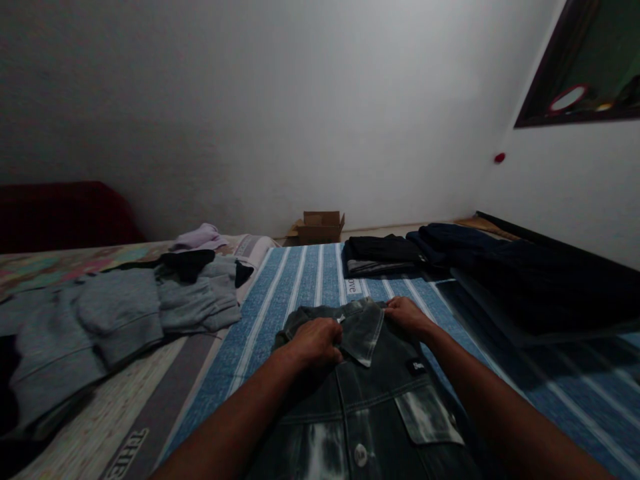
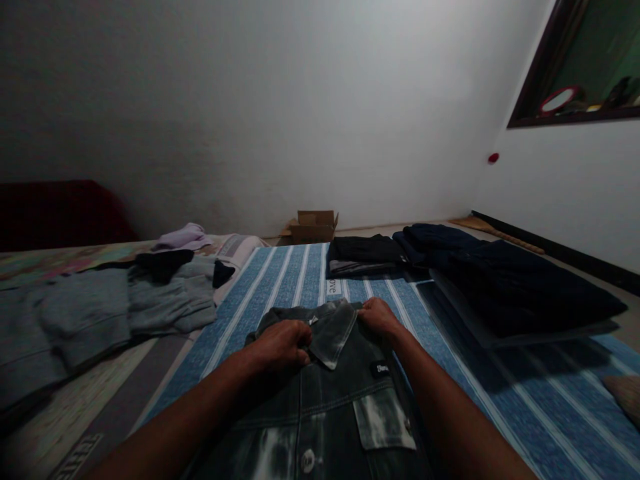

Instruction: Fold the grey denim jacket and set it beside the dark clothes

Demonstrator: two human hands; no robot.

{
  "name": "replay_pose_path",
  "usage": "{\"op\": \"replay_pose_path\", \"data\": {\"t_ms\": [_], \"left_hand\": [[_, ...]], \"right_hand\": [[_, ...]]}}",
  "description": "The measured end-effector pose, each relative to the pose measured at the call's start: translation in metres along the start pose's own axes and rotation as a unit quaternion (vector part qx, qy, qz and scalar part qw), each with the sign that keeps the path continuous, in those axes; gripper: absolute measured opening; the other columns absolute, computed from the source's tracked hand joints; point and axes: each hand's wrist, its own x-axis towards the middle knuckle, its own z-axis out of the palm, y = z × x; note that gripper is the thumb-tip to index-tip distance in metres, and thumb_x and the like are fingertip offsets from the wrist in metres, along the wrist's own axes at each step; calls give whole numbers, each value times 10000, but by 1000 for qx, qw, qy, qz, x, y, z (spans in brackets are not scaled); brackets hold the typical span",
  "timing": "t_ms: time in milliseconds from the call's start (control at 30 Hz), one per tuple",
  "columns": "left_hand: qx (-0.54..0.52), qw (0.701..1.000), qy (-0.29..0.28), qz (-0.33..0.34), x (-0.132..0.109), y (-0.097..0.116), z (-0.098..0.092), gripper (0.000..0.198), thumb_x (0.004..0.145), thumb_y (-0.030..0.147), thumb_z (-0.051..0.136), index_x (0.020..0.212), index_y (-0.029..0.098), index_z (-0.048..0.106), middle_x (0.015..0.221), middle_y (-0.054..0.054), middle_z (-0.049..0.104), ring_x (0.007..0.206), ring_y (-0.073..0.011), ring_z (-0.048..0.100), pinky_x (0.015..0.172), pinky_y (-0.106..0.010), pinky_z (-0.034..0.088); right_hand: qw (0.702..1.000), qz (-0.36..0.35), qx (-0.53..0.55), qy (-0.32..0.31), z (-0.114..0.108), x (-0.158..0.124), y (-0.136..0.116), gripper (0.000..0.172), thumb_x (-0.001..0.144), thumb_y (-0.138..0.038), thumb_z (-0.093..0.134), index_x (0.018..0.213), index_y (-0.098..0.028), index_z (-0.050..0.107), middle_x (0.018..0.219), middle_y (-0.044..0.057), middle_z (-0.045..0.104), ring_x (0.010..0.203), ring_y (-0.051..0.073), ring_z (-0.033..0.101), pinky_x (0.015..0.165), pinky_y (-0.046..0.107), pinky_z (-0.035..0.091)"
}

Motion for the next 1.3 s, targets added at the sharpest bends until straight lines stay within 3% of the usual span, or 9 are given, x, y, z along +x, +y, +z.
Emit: {"op": "replay_pose_path", "data": {"t_ms": [200,367,467,567,900,1033,1133,1200,1300], "left_hand": [[-9,1000,16,9,1,-2,3,139,641,275,715,763,219,678,790,5,665,797,-196,633,589,-246,374],[-25,1000,8,6,0,-2,2,107,645,264,695,741,222,673,753,10,652,773,-196,626,606,-248,384],[-31,999,9,2,0,-1,2,117,644,258,688,755,224,673,768,11,655,783,-198,627,623,-250,391],[-30,999,12,7,1,-2,2,108,643,258,689,743,223,667,756,12,653,780,-198,631,603,-249,384],[-11,1000,7,8,-4,2,-1,115,653,273,685,748,216,658,797,-2,664,796,-203,636,589,-248,382],[5,999,29,16,-6,2,2,106,671,257,659,763,205,652,817,-16,665,809,-213,637,598,-255,391],[9,999,45,21,-6,0,7,132,689,260,638,807,207,661,861,-26,674,848,-221,637,637,-262,416],[7,998,54,21,-5,-2,10,170,690,261,637,849,211,668,899,-31,682,878,-221,636,674,-264,433],[5,998,61,23,-2,-4,11,212,684,257,642,887,214,681,926,-38,696,902,-221,637,705,-265,444]], "right_hand": [[991,-34,-73,105,-3,-6,5,258,711,-320,613,508,-172,554,567,3,560,609,131,522,545,226,308],[975,-45,-98,193,-11,-9,13,231,784,-300,494,640,-175,626,684,37,634,682,156,565,617,246,357],[969,-75,-105,212,-13,-16,14,233,800,-289,470,730,-178,663,798,46,671,777,168,602,702,255,400],[967,-119,-114,193,-10,-27,12,231,817,-294,483,820,-199,693,915,36,682,867,163,614,770,248,422],[952,-175,-182,172,-2,-59,-9,208,858,-202,470,870,-164,674,935,91,649,915,206,583,823,310,420],[933,-284,-198,96,12,-91,-40,198,884,-182,457,837,-179,649,938,68,634,916,179,565,826,285,425],[924,-299,-239,17,31,-117,-61,181,875,-173,476,832,-181,651,934,60,625,910,183,567,834,302,441],[920,-283,-271,-18,45,-131,-69,167,856,-188,519,933,-176,667,1012,78,625,974,218,566,875,348,450],[916,-264,-300,-30,64,-141,-67,401,849,-268,581,1227,-135,589,1299,164,532,1211,314,476,1006,461,396]]}}
